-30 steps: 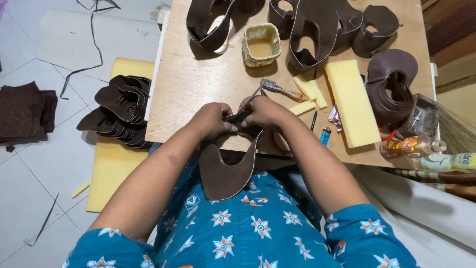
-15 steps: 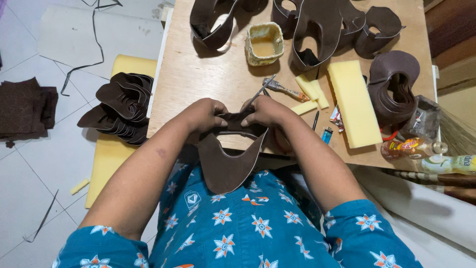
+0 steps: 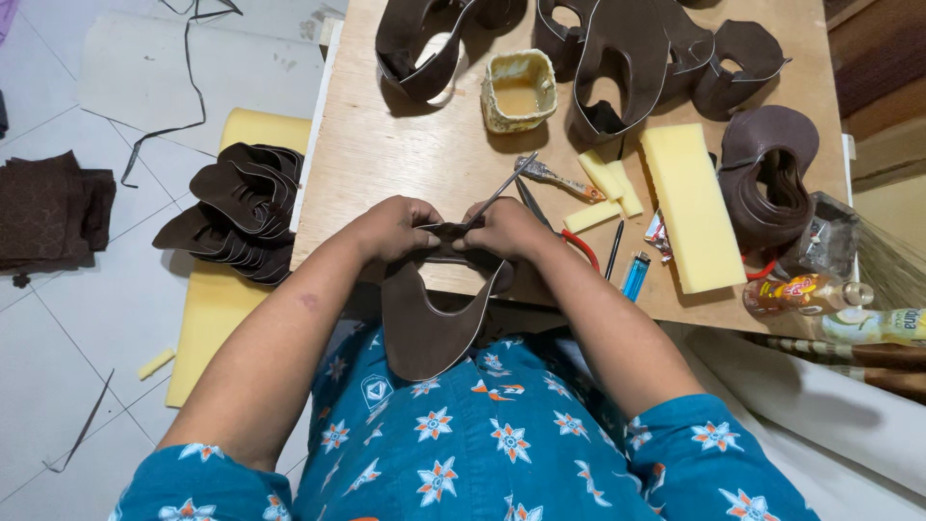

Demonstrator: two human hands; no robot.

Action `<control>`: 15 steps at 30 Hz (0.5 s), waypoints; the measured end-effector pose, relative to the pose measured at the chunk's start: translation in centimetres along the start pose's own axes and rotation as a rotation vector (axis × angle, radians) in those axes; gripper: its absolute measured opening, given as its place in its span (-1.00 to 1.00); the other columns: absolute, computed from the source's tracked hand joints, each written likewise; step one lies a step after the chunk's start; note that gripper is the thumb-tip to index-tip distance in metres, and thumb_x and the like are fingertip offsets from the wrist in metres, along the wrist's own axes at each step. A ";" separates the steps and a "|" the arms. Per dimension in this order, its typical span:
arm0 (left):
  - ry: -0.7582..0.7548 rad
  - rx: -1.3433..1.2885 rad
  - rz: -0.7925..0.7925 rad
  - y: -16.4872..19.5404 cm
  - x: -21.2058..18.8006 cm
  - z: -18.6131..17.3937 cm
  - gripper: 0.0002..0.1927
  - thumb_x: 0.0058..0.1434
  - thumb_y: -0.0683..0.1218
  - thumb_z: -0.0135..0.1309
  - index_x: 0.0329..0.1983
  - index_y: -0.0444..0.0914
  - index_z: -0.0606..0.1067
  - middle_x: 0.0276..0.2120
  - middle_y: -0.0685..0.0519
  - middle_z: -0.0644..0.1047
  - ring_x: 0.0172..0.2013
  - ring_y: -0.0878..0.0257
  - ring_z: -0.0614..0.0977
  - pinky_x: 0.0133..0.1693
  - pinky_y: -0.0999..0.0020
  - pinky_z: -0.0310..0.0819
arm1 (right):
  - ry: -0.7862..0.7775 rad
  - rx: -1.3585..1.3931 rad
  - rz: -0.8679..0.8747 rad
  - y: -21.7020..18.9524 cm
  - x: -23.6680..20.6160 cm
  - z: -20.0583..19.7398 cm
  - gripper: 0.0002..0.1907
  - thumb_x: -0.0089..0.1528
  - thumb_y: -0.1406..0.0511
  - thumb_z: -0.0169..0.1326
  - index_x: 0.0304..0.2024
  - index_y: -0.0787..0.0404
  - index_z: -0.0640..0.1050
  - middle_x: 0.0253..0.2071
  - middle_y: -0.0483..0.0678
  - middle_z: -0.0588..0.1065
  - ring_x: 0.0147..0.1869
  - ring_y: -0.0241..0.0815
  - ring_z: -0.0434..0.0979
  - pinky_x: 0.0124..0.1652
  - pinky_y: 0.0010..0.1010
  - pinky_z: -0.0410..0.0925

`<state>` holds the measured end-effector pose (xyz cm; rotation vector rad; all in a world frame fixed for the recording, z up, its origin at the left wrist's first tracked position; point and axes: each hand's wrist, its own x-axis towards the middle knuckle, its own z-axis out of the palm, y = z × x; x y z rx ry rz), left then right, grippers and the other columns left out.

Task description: The person inserts a yellow foam insert into a brown shoe insole, applies adhesive with a brush, and uses a metal tool to press and trim the foam. The person then uses scissors to trim excess foam from the insole.

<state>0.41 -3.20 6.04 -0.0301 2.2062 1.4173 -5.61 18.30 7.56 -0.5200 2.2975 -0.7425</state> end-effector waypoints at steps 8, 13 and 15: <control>0.037 0.024 -0.046 0.0 -0.1 0.0 -0.74 0.17 -0.18 0.23 -0.06 -0.26 0.61 -0.30 0.02 0.68 -0.31 0.28 0.65 -0.19 0.35 0.54 | 0.002 -0.167 -0.010 -0.3 0.2 0.4 -0.61 0.05 0.08 0.38 -0.18 0.14 0.66 -0.31 0.03 0.62 -0.20 -0.12 0.60 -0.15 -0.31 0.41; 0.051 -0.009 -0.038 0.2 0.0 0.2 -0.76 0.18 -0.18 0.21 -0.06 -0.26 0.61 -0.31 0.00 0.68 -0.33 0.27 0.63 -0.21 0.33 0.54 | 0.087 -0.041 0.003 -0.3 -0.2 0.6 -0.67 0.05 0.13 0.35 -0.20 0.13 0.70 -0.33 0.02 0.65 -0.23 -0.13 0.67 -0.15 -0.35 0.45; 0.070 0.039 -0.107 0.4 0.1 0.4 -0.77 0.20 -0.17 0.20 -0.07 -0.25 0.62 -0.31 0.00 0.68 -0.34 0.26 0.65 -0.22 0.33 0.54 | 0.063 -0.033 -0.005 0.1 -0.2 0.3 -0.69 0.07 0.14 0.31 -0.19 0.14 0.71 -0.34 0.02 0.65 -0.25 -0.11 0.67 -0.16 -0.33 0.45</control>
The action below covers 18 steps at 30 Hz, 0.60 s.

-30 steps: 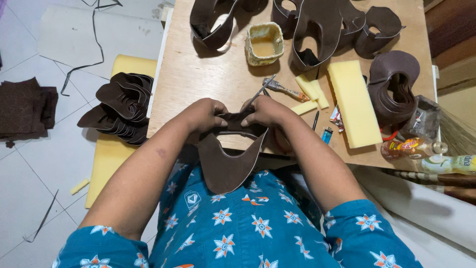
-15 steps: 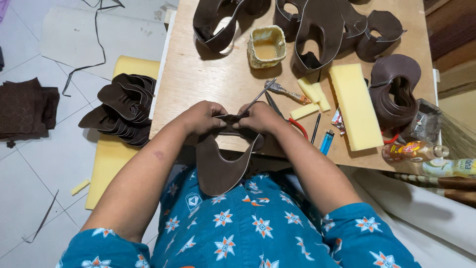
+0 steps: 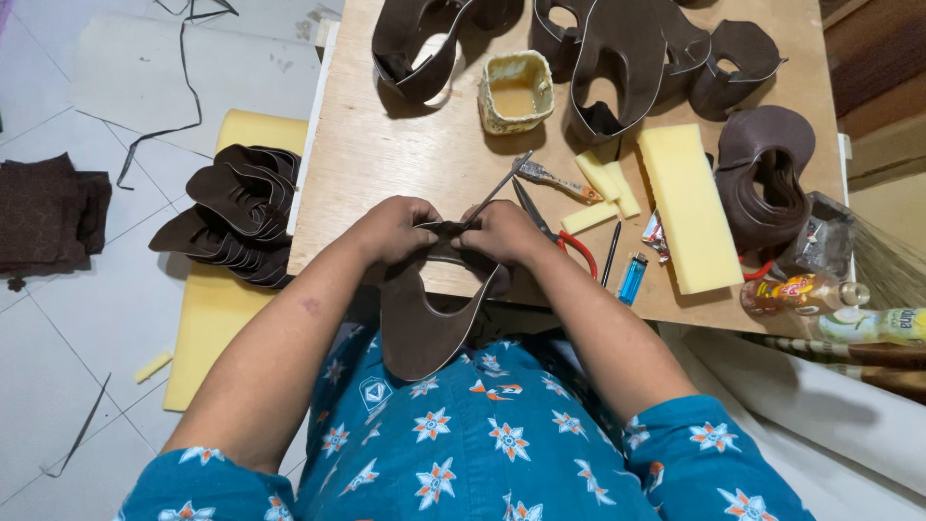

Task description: The person inserts a yellow foam insert into a brown shoe insole, applies adhesive with a brush, and uses a metal tool to press and trim the foam. The person then uses scissors to trim excess foam from the insole.

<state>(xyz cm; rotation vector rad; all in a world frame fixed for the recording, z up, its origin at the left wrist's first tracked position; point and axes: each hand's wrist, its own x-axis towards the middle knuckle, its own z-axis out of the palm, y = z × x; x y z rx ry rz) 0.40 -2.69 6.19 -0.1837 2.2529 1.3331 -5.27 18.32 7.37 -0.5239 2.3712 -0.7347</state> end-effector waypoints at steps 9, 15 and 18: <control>0.098 0.317 0.081 1.4 0.0 1.4 -0.64 0.07 0.00 0.33 -0.09 -0.22 0.63 -0.27 -0.13 0.64 -0.21 -0.02 0.67 -0.13 0.15 0.53 | 0.073 -0.029 -0.064 0.9 -0.5 0.3 -0.70 0.11 0.15 0.30 -0.16 0.14 0.70 -0.29 0.01 0.65 -0.20 -0.13 0.66 -0.12 -0.34 0.45; 0.105 0.403 -0.001 2.7 -0.5 1.9 -0.69 0.13 0.00 0.27 -0.09 -0.21 0.62 -0.18 -0.15 0.64 -0.12 -0.04 0.66 -0.06 0.10 0.52 | -0.020 0.456 -0.230 1.9 -0.9 0.4 -0.51 0.08 0.18 0.29 0.03 0.22 0.54 -0.16 -0.04 0.64 -0.08 -0.22 0.62 -0.05 -0.39 0.44; 0.079 0.372 0.006 2.7 -0.4 1.8 -0.67 0.12 -0.01 0.29 -0.07 -0.21 0.61 -0.17 -0.14 0.64 -0.11 -0.04 0.66 -0.05 0.11 0.53 | 0.140 0.473 -0.162 2.2 -0.7 -0.1 -0.63 0.33 0.13 0.10 -0.09 0.32 0.67 -0.18 -0.03 0.67 -0.06 -0.24 0.63 0.02 -0.45 0.44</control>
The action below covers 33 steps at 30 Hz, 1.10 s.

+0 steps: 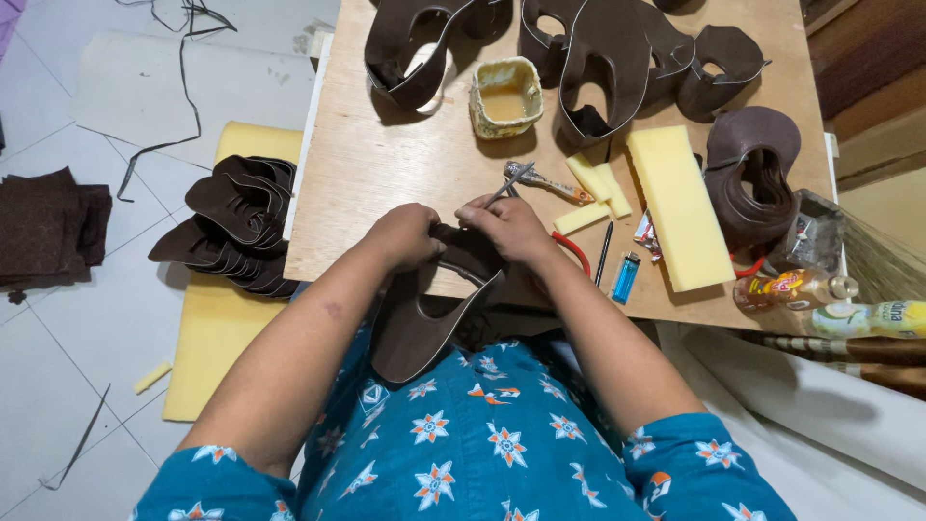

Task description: The person inserts a yellow foam insert into a brown shoe insole, applies adhesive with a brush, and uses a metal tool to press and trim the foam. The person then uses scissors to trim excess foam from the insole.

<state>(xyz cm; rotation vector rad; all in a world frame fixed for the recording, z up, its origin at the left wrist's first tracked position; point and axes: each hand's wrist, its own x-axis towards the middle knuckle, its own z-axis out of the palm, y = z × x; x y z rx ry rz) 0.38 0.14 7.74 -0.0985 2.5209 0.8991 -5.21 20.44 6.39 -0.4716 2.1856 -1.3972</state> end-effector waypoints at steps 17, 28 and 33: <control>-0.007 -0.128 -0.002 -0.8 0.7 0.0 -0.71 0.12 -0.05 0.27 -0.12 -0.26 0.64 -0.27 -0.15 0.65 -0.22 0.02 0.69 -0.11 0.18 0.54 | -0.018 -0.550 0.058 -1.3 0.0 1.7 -0.71 0.07 0.17 0.32 -0.19 0.12 0.67 -0.31 0.08 0.62 -0.21 0.03 0.65 -0.17 -0.24 0.44; 0.071 -0.215 0.086 -1.6 1.0 0.2 -0.75 0.13 -0.08 0.21 -0.14 -0.25 0.66 -0.29 -0.13 0.68 -0.27 0.08 0.71 -0.13 0.22 0.54 | 0.044 -0.486 -0.096 -0.3 -0.4 2.4 -0.77 0.12 0.22 0.25 -0.20 0.16 0.64 -0.35 0.08 0.60 -0.26 0.04 0.61 -0.21 -0.23 0.44; -0.052 -0.480 0.117 -2.3 0.5 -2.0 -0.67 0.28 0.04 0.16 -0.10 -0.31 0.66 -0.30 -0.08 0.69 -0.26 0.11 0.65 -0.15 0.23 0.55 | 0.093 -0.275 -0.081 0.2 -0.9 1.5 -0.75 0.13 0.24 0.27 -0.22 0.24 0.60 -0.38 0.01 0.60 -0.30 -0.16 0.61 -0.24 -0.35 0.43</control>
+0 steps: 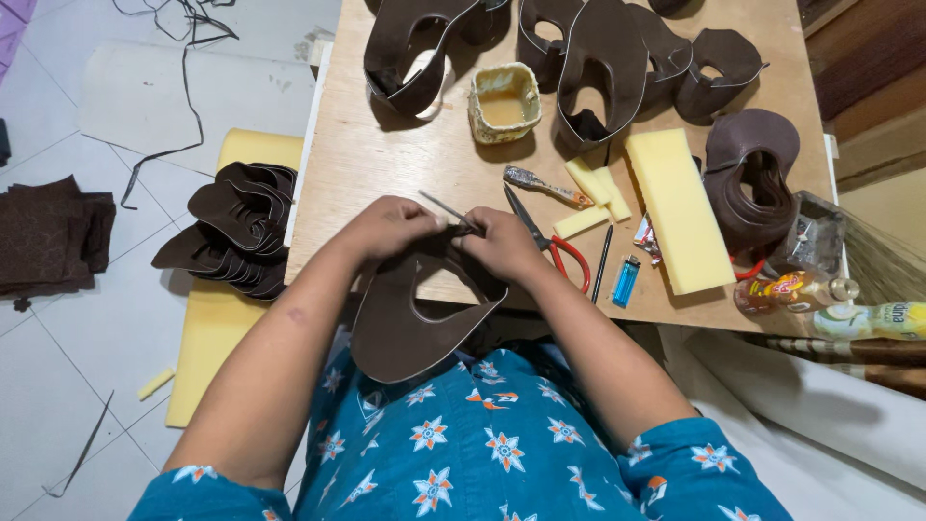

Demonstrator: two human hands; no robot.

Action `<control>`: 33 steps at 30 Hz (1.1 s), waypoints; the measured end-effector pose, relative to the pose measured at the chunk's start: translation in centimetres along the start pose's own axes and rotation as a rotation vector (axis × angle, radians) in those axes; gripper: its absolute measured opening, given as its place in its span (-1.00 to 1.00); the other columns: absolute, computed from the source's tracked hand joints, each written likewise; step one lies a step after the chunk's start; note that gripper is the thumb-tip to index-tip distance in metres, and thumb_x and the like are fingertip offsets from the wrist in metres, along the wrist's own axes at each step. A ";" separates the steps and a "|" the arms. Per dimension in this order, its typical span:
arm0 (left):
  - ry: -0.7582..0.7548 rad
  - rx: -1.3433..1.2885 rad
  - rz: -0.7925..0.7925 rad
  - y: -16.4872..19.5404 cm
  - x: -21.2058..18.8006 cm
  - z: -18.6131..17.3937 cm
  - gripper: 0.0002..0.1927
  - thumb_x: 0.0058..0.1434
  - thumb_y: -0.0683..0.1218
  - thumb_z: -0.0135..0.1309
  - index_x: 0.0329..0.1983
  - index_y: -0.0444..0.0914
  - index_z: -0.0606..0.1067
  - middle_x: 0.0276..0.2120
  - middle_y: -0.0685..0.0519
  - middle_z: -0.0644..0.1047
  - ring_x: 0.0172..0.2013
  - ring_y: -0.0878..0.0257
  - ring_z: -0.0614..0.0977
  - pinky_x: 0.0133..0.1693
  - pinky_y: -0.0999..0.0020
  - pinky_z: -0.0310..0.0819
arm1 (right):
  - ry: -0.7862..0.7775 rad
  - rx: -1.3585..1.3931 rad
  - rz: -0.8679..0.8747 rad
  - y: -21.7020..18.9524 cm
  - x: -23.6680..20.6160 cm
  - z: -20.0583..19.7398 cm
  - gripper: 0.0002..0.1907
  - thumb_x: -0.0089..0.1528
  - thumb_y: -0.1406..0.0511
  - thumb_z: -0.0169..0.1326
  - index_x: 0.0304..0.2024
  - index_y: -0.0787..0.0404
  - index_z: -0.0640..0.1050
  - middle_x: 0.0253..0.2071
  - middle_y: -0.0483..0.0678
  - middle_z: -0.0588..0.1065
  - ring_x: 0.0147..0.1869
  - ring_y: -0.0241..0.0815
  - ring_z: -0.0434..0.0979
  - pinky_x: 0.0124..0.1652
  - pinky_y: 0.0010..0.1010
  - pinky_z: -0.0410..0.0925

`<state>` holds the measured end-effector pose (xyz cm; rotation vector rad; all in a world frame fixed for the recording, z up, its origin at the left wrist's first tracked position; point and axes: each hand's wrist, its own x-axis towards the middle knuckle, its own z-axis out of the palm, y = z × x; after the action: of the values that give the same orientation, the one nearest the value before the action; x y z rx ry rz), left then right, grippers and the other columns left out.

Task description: The person inserts a yellow foam insert into a brown shoe insole, applies adhesive with a brush, and uses a metal tool to press and trim the foam. The person then uses scissors to trim excess foam from the insole.

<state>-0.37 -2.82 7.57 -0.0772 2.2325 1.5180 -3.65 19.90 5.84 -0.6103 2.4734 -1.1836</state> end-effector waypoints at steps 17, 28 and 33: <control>0.527 -0.936 0.348 0.5 -1.5 10.7 -0.67 0.40 -0.10 0.16 0.10 -0.43 0.53 -0.11 -0.07 0.58 -0.16 0.28 0.58 -0.15 0.35 0.52 | 0.272 0.968 0.167 -3.9 -2.1 1.7 -0.82 0.25 0.34 0.15 -0.13 0.27 0.54 -0.24 -0.09 0.57 -0.22 -0.34 0.55 -0.19 -0.51 0.41; 0.602 -1.008 0.429 1.1 -2.6 9.7 -0.64 0.27 -0.26 0.04 0.14 -0.33 0.35 -0.03 -0.06 0.50 -0.12 0.18 0.63 -0.22 0.20 0.67 | 0.203 0.839 0.474 -4.1 -3.2 0.0 -0.69 0.32 0.17 -0.11 -0.26 0.25 0.55 -0.44 0.01 0.55 -0.51 -0.14 0.53 -0.54 -0.26 0.39; 0.664 -1.114 0.519 0.1 -1.6 10.4 -0.68 0.40 -0.23 -0.01 0.20 -0.34 0.38 0.04 -0.09 0.52 -0.01 0.19 0.60 -0.02 0.30 0.62 | 0.286 -0.131 -0.293 -4.2 -3.4 0.0 -0.63 -0.06 0.33 0.09 -0.21 0.37 0.51 -0.47 -0.01 0.54 -0.48 -0.22 0.57 -0.45 -0.38 0.44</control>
<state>4.39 6.22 5.17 -0.4005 1.5124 3.2360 0.24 19.28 9.49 -0.9233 2.7898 -1.2994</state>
